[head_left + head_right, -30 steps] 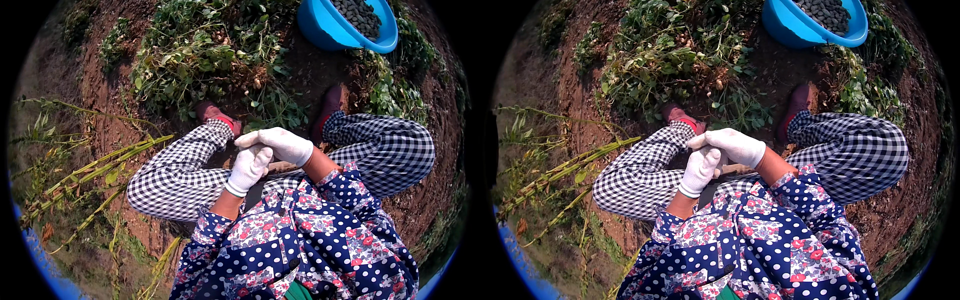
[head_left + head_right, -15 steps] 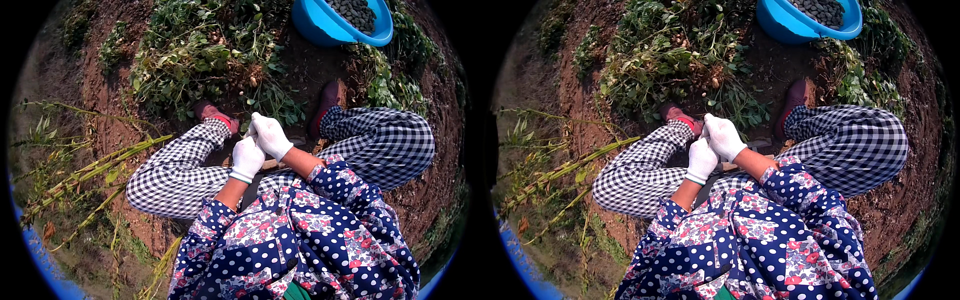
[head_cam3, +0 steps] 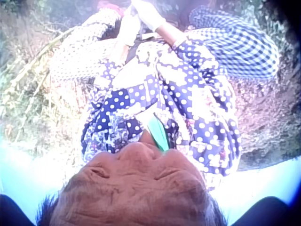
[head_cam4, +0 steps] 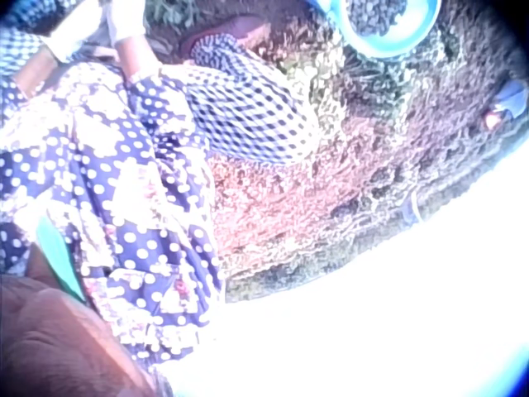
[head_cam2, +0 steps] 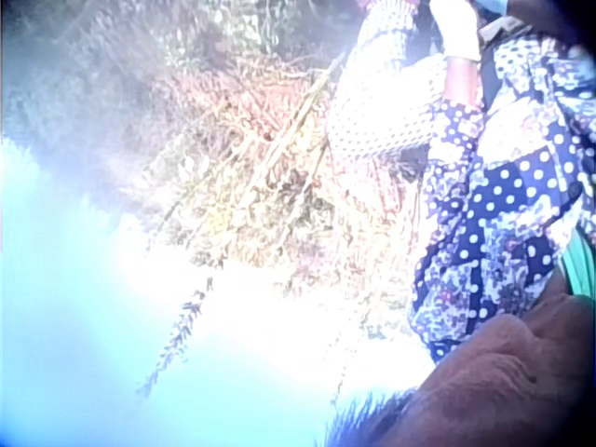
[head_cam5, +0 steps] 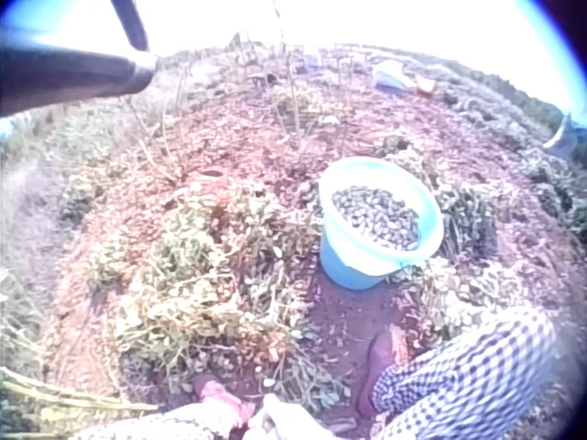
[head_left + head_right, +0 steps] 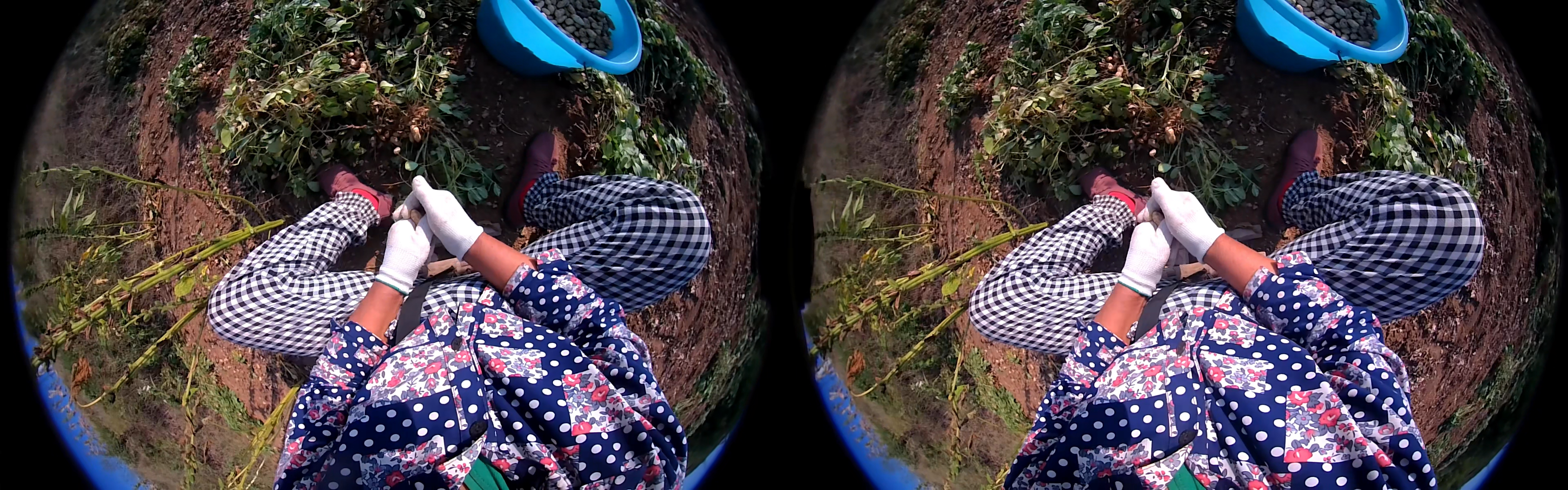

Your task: The person sits on the ground in a garden and manually shells peanuts. They hold a peanut cluster in one hand and use the other to pull the pods off the stem, dropping the shelled nuts into a blue basin nearby.

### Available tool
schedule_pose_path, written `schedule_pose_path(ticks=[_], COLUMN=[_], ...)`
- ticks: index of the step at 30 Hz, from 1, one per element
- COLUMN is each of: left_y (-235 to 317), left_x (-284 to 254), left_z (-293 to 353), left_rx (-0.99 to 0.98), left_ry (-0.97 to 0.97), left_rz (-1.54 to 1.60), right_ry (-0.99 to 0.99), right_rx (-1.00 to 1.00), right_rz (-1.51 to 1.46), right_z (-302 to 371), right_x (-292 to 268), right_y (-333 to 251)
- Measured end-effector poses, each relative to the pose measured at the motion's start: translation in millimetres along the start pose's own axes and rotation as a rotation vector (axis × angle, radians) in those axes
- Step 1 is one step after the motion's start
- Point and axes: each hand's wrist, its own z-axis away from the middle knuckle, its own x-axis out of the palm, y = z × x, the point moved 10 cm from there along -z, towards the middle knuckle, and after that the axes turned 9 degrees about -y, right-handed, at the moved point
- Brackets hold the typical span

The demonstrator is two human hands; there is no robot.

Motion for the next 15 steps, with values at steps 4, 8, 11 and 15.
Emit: schedule_pose_path(ticks=[4,8,11,15], left_y=[21.0,44.6,49.9,50.1], left_x=[-1.5,-5.4,-4.6,-5.7], left_z=[5.0,17.8,16.6,13.1], left_rx=[0.256,0.374,0.341,0.378], left_ry=[0.083,0.147,0.113,0.130], left_rz=[-0.063,-0.194,-0.251,-0.221], right_ry=[0.042,0.068,0.087,0.112], right_rx=[0.016,-0.116,-0.190,-0.168], right_rz=[-0.181,-0.288,-0.177,-0.031], right_z=[-4.5,-3.4,-1.3,-2.4], right_x=[2.6,4.6,0.4,-5.6], right_y=[12.9,3.4,-7.3,-6.4])
